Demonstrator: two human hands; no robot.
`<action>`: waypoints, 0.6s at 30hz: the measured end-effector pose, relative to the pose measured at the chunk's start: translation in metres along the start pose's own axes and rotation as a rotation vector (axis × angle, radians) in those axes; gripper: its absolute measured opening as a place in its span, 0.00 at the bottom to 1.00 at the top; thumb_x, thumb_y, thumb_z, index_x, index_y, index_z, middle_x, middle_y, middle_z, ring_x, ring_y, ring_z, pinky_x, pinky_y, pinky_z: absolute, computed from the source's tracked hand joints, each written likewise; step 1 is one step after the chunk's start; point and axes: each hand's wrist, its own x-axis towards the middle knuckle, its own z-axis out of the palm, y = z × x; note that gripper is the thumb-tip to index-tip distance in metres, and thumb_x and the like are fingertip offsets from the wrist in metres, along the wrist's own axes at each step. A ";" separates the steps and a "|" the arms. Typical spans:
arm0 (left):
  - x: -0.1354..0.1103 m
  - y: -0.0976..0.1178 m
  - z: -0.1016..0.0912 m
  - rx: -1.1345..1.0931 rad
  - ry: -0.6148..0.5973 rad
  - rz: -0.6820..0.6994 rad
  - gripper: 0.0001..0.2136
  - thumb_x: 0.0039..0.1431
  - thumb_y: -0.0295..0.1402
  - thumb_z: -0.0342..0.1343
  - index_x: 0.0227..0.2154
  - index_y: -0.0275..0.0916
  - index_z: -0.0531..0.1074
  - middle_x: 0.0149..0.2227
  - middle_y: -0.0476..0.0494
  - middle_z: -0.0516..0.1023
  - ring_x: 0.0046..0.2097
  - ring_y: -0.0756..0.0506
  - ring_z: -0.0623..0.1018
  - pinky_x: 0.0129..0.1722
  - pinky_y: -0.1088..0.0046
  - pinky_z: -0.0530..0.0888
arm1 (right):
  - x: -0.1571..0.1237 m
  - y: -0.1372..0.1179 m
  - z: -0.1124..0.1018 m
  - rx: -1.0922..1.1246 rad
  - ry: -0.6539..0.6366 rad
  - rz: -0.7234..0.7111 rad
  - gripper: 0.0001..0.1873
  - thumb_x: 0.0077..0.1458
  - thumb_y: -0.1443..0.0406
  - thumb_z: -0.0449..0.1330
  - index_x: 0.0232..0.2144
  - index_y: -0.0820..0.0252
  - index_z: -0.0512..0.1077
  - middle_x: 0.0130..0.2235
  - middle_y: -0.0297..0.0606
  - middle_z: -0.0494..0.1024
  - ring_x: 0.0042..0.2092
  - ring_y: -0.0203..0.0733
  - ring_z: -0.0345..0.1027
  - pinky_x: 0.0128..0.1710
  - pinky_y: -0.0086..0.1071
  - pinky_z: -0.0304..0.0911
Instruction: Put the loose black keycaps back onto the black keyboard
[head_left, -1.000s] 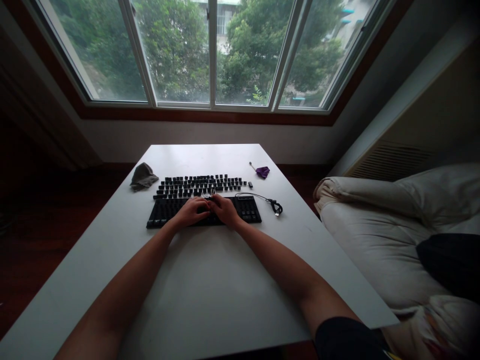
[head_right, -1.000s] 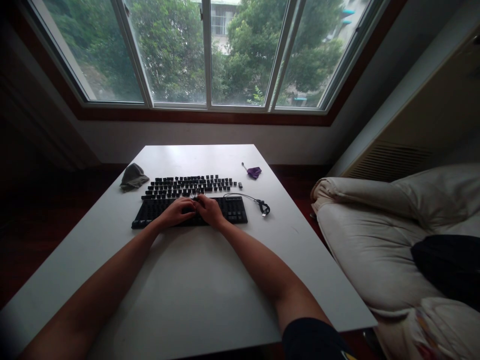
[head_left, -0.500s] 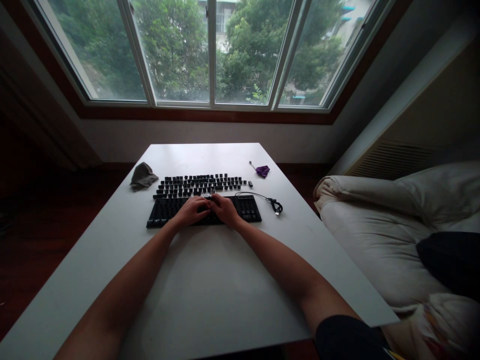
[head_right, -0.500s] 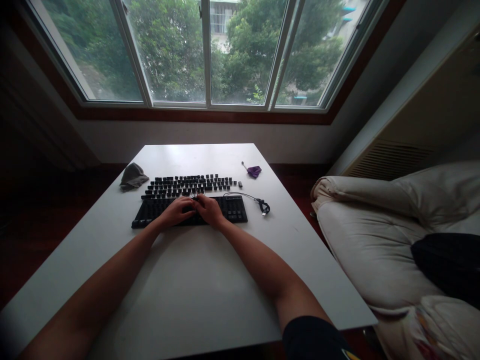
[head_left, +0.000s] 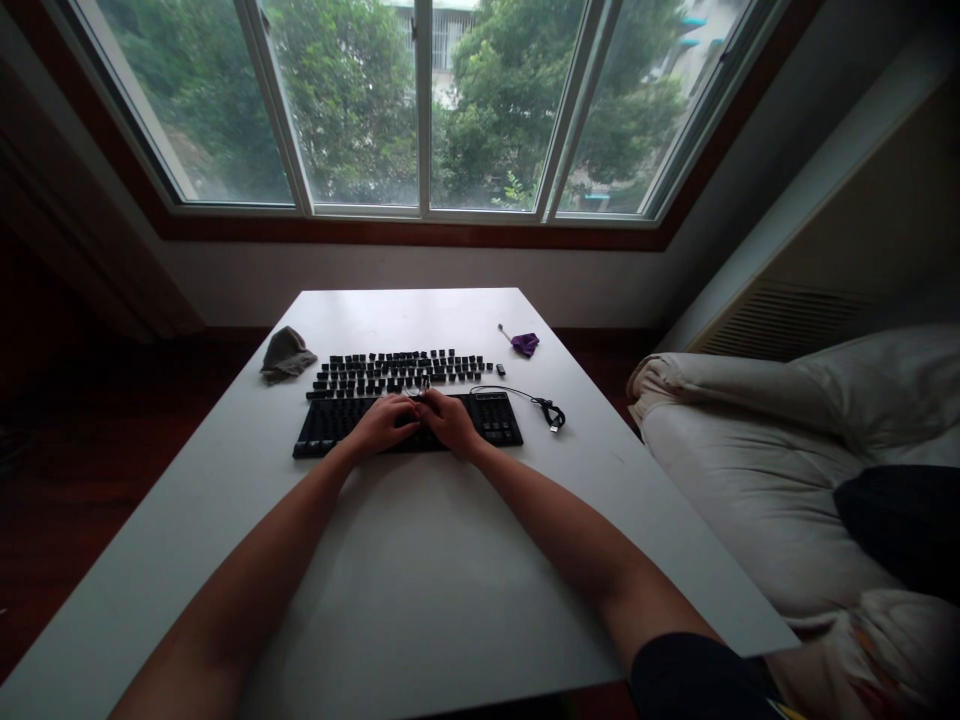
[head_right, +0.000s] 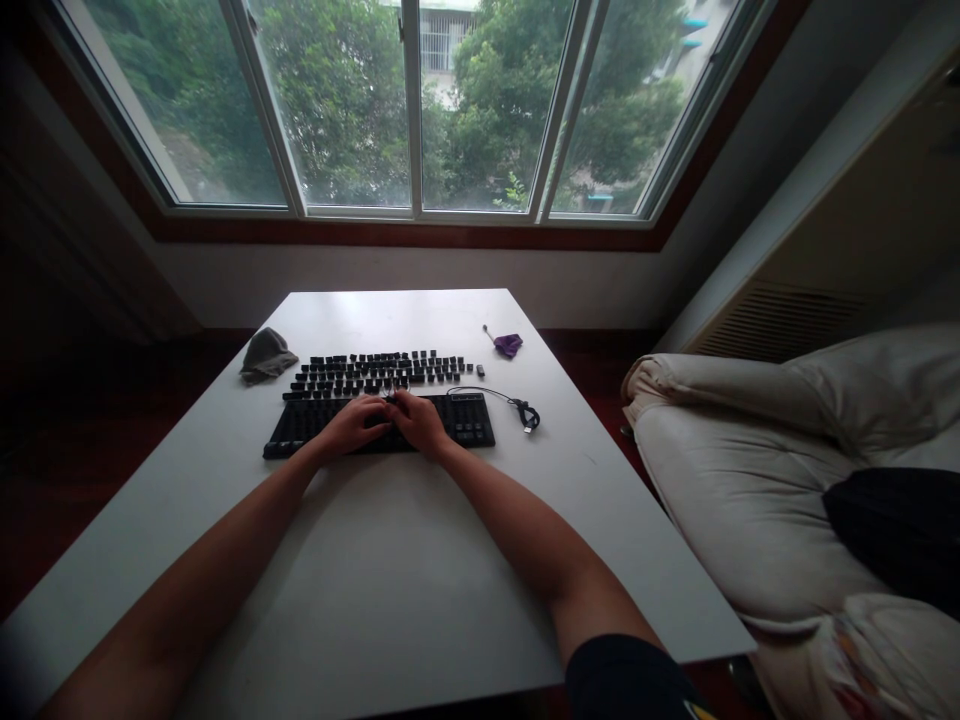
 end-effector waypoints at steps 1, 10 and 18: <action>0.000 0.000 0.000 0.000 0.002 -0.001 0.08 0.61 0.39 0.60 0.37 0.42 0.78 0.44 0.41 0.80 0.48 0.40 0.76 0.52 0.60 0.72 | 0.000 0.000 0.000 0.003 -0.001 -0.001 0.14 0.62 0.54 0.56 0.39 0.57 0.74 0.27 0.31 0.72 0.29 0.36 0.62 0.34 0.29 0.57; 0.001 0.000 0.000 -0.008 -0.003 -0.004 0.08 0.61 0.39 0.61 0.37 0.42 0.78 0.45 0.41 0.80 0.49 0.40 0.76 0.53 0.60 0.71 | 0.000 -0.001 0.000 -0.010 -0.004 0.011 0.15 0.62 0.53 0.56 0.39 0.57 0.74 0.28 0.32 0.73 0.30 0.37 0.63 0.33 0.29 0.57; 0.000 0.000 0.000 -0.010 -0.007 -0.006 0.09 0.61 0.40 0.61 0.37 0.41 0.78 0.45 0.41 0.80 0.50 0.39 0.76 0.53 0.60 0.71 | -0.001 0.000 0.000 -0.013 -0.004 -0.003 0.15 0.62 0.53 0.56 0.39 0.57 0.74 0.28 0.31 0.73 0.30 0.37 0.63 0.33 0.29 0.56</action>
